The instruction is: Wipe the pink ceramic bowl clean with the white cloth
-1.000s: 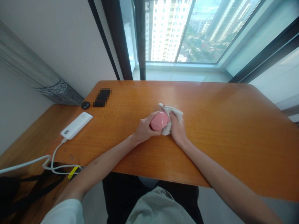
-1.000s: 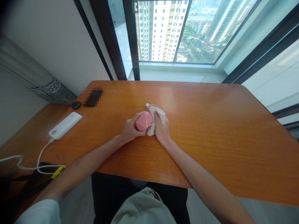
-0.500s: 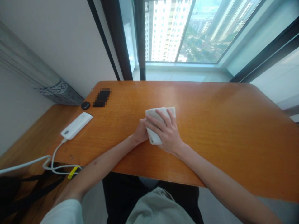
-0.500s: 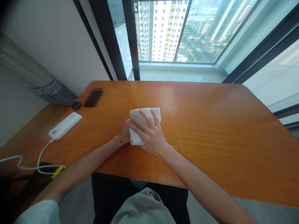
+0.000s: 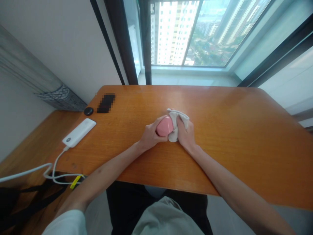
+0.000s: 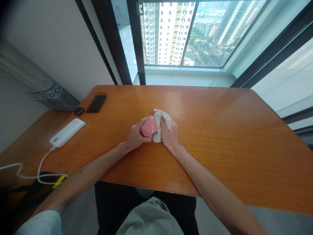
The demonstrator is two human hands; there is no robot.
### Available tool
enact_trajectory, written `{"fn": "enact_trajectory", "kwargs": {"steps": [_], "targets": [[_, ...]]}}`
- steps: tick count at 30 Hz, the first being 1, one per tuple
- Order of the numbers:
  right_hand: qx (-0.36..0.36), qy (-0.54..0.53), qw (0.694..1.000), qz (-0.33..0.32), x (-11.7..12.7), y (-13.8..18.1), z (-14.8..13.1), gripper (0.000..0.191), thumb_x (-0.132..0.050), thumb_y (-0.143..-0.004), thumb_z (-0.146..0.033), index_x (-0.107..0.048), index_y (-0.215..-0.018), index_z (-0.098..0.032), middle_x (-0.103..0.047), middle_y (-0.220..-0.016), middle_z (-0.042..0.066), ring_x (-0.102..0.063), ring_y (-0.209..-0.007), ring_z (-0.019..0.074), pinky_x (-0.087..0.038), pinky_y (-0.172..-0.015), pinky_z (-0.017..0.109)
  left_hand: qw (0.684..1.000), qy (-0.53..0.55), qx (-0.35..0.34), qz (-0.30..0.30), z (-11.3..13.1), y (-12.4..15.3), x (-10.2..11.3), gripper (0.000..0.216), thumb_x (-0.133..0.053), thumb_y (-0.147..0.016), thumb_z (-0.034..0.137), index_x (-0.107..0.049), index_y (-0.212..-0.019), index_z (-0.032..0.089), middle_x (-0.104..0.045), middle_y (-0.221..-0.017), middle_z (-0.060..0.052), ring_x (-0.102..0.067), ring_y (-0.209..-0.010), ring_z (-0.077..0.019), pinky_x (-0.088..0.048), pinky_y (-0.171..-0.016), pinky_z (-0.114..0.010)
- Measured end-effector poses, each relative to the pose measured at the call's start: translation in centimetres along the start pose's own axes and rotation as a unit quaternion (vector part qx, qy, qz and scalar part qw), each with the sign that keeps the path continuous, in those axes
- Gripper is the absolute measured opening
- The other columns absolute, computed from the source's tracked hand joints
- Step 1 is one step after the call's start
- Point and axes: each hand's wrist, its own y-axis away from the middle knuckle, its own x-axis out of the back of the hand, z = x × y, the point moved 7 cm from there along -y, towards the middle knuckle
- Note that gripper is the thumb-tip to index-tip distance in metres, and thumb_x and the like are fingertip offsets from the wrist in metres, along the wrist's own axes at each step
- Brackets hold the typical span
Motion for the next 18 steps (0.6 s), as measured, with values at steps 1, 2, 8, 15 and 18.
{"fn": "enact_trajectory", "kwargs": {"steps": [1,2,8,15,18], "targets": [[0.009,0.003,1.000,-0.006,-0.1,0.0,-0.1,0.051,-0.043,-0.114,-0.038,-0.059,-0.162,-0.036,-0.062,-0.166,0.004,-0.059,-0.154,0.0319,-0.045,-0.132,0.063,1.000,0.002,0.000,-0.003,0.0,-0.1,-0.1,0.083,-0.091,-0.078,0.035,-0.059,-0.154,0.026,-0.080,-0.136,-0.007,-0.080,-0.111,-0.0289,-0.066,-0.098,-0.042],[0.046,0.018,0.998,-0.040,-0.5,0.1,-0.7,0.052,-0.049,-0.112,-0.039,-0.058,-0.163,-0.037,-0.061,-0.168,0.002,-0.054,-0.158,0.0335,-0.038,-0.136,0.066,1.000,0.002,0.003,-0.009,-0.1,-0.1,-0.2,0.078,-0.090,-0.081,0.036,-0.061,-0.153,0.025,-0.080,-0.134,-0.008,-0.081,-0.109,-0.0298,-0.067,-0.095,-0.045],[0.109,0.045,0.990,-0.075,-0.8,0.2,-1.6,0.057,-0.050,-0.111,-0.036,-0.052,-0.168,-0.038,-0.056,-0.172,0.000,-0.052,-0.160,0.0315,-0.037,-0.137,0.063,1.000,-0.004,0.019,0.001,-0.9,0.1,-0.3,0.086,-0.094,-0.077,0.040,-0.060,-0.153,0.021,-0.083,-0.123,-0.006,-0.080,-0.102,-0.0316,-0.067,-0.091,-0.043],[0.151,0.051,0.977,-0.138,-1.4,0.3,-1.9,0.061,-0.062,-0.105,-0.039,-0.055,-0.165,-0.041,-0.057,-0.171,-0.003,-0.042,-0.167,0.0357,-0.024,-0.142,0.066,1.000,-0.016,0.025,-0.010,-1.3,0.1,-0.3,0.066,-0.089,-0.081,0.039,-0.068,-0.142,0.023,-0.084,-0.107,-0.005,-0.079,-0.085,-0.0288,-0.067,-0.080,-0.044],[0.029,-0.029,0.998,-0.050,-0.2,-0.6,0.1,0.049,-0.048,-0.114,-0.041,-0.060,-0.161,-0.034,-0.061,-0.167,0.004,-0.058,-0.155,0.0287,-0.044,-0.134,0.057,1.000,-0.002,0.000,0.009,-0.3,0.0,0.2,0.086,-0.093,-0.077,0.040,-0.058,-0.155,0.024,-0.080,-0.134,-0.006,-0.080,-0.110,-0.0281,-0.065,-0.098,-0.037]]}}
